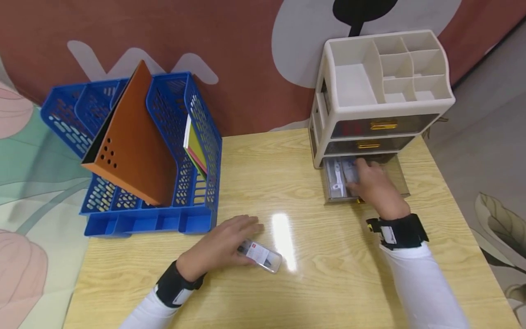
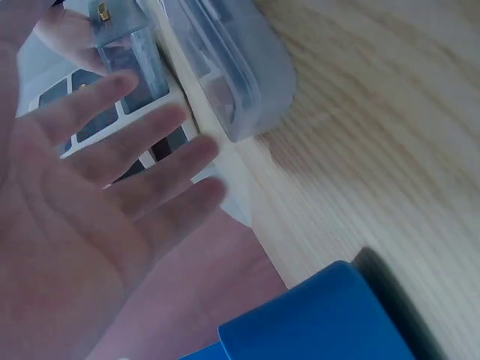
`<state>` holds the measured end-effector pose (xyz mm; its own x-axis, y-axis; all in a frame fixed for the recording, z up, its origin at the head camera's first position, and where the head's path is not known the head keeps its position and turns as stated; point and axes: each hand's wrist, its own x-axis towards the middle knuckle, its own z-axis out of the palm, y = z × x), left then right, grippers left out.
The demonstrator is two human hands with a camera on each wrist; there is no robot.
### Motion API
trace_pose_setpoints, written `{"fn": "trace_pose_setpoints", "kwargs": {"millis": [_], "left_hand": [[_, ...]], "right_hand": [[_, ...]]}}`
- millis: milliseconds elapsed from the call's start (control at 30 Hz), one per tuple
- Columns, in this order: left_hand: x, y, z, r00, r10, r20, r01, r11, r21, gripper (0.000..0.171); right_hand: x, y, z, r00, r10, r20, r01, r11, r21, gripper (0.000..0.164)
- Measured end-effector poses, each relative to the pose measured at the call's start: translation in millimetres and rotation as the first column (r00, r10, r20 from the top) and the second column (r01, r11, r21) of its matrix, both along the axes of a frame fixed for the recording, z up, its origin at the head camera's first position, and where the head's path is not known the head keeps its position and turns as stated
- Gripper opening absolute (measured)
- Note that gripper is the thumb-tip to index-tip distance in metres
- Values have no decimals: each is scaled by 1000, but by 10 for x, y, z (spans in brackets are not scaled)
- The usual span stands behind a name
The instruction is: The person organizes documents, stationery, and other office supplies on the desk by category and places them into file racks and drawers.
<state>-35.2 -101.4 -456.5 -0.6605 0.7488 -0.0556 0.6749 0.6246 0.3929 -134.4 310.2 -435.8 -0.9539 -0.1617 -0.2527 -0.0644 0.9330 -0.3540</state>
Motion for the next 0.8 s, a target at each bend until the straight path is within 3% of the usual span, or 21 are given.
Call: {"fn": "trace_pose_setpoints", "kwargs": {"millis": [133,500,633,800], "left_hand": [[36,-3,-4,999,-6,31,8,998,-58,78],[115,11,-35,994,-2,-113,-14,990,-141,27],[122,0,-48,990,-4,-141,-17,989,-149,22],[103,-26,-65,990,5,-142,-22,993,-116,23]], "right_hand": [[-17,0,-2,1000,-8,28,8,1000,-5,74],[-9,-42,15,998,-4,66,5,1000,-24,83],[79,-77,79,998,-11,68,12,1000,-4,79],[233,-168,201,1000,-22,-17,23,999,43,68]]}}
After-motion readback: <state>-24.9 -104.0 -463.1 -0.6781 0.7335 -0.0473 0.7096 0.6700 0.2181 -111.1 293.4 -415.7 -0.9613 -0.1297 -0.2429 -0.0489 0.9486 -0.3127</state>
